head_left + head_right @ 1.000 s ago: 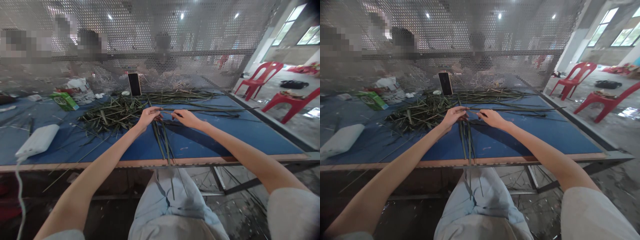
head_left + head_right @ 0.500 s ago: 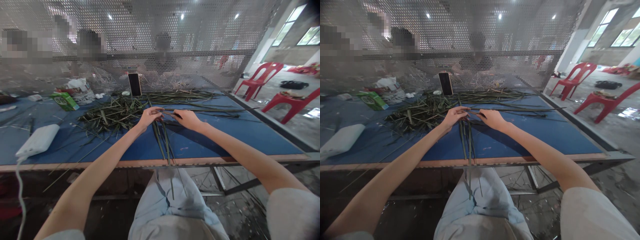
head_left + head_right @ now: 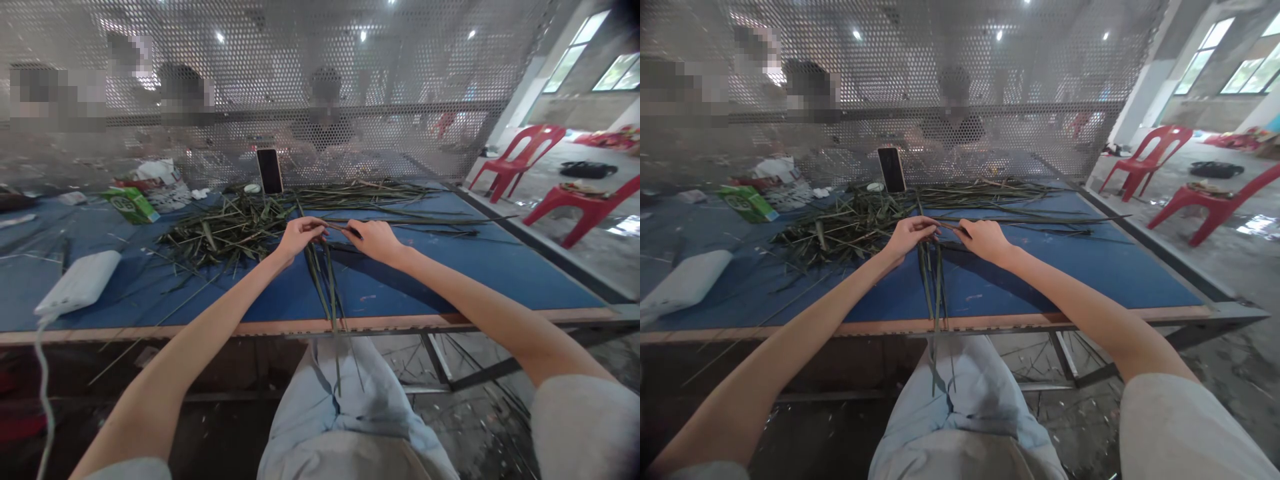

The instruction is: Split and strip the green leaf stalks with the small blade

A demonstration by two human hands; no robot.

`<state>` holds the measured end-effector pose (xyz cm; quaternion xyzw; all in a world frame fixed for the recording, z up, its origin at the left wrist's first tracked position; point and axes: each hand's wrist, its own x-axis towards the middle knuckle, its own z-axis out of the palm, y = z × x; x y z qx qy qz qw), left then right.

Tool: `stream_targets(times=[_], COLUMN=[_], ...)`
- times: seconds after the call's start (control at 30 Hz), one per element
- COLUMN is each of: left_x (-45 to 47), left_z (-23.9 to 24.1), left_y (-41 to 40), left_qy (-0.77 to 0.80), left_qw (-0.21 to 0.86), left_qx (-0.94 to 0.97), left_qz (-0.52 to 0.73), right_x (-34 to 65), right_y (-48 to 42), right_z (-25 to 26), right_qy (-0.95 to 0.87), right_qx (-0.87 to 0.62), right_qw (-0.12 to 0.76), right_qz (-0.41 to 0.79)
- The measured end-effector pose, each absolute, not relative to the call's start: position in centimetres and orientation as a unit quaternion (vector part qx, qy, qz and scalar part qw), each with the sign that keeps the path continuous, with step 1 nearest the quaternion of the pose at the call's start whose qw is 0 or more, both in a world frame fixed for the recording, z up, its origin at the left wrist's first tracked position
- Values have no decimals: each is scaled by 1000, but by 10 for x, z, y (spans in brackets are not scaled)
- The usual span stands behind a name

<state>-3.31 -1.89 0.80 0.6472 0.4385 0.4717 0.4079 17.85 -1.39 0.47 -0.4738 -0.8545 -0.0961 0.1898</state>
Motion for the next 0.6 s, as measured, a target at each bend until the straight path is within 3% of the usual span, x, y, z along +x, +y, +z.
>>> stream_targets(times=[0.6], left_x=[-38], left_z=[5], left_y=[-16], left_qy=[473], left_qw=[453], left_qx=[555], left_qz=[513], right_x=[178], right_y=[-12], right_z=[0], right_qy=[-850], right_qx=[-469], right_qw=[211], right_qz=[-117])
